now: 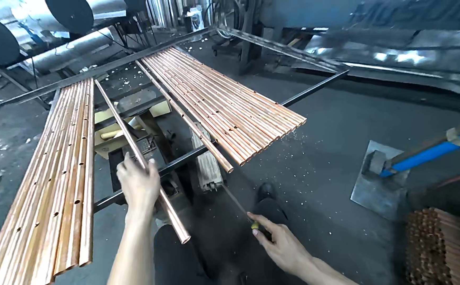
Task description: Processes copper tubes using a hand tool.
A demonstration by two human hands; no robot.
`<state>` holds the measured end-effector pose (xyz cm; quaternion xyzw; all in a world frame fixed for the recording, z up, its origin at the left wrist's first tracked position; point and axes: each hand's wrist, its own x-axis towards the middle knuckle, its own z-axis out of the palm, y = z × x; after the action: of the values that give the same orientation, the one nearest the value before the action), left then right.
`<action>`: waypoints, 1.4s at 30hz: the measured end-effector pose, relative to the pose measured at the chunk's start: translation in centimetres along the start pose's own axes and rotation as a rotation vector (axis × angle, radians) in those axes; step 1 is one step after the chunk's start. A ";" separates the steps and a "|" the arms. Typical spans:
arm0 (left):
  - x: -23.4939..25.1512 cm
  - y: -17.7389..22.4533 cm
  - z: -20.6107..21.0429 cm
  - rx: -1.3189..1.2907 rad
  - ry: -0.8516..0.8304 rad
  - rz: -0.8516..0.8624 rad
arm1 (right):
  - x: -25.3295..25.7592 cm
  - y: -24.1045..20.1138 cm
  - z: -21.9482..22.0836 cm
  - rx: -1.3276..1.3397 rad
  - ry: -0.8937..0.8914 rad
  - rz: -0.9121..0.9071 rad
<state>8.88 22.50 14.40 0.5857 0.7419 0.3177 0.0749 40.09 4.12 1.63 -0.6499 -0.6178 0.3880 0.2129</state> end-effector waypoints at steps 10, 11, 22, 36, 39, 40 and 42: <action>9.5 0.3 4.6 0.103 -0.199 -0.243 | 2.6 6.6 1.0 0.071 0.046 0.018; 10.0 0.5 5.2 0.069 -0.185 -0.240 | 2.7 6.6 0.7 0.077 0.034 0.020; 15.1 9.7 13.9 -0.061 -0.209 -0.173 | 3.6 6.7 0.8 0.209 0.072 -0.054; 14.2 13.6 15.7 -0.038 -0.237 -0.149 | 3.8 6.8 1.1 0.247 0.102 -0.081; 13.8 13.8 15.5 -0.039 -0.237 -0.151 | 3.8 6.9 1.2 0.253 0.098 -0.072; 13.7 13.8 15.5 -0.039 -0.237 -0.151 | 3.8 6.9 1.2 0.254 0.091 -0.067; 13.6 13.8 15.6 -0.042 -0.241 -0.156 | 3.8 6.9 1.1 0.255 0.081 -0.063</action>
<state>23.60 42.52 13.39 0.5584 0.7640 0.2537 0.2004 43.43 6.51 -5.19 -0.6131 -0.5743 0.4301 0.3306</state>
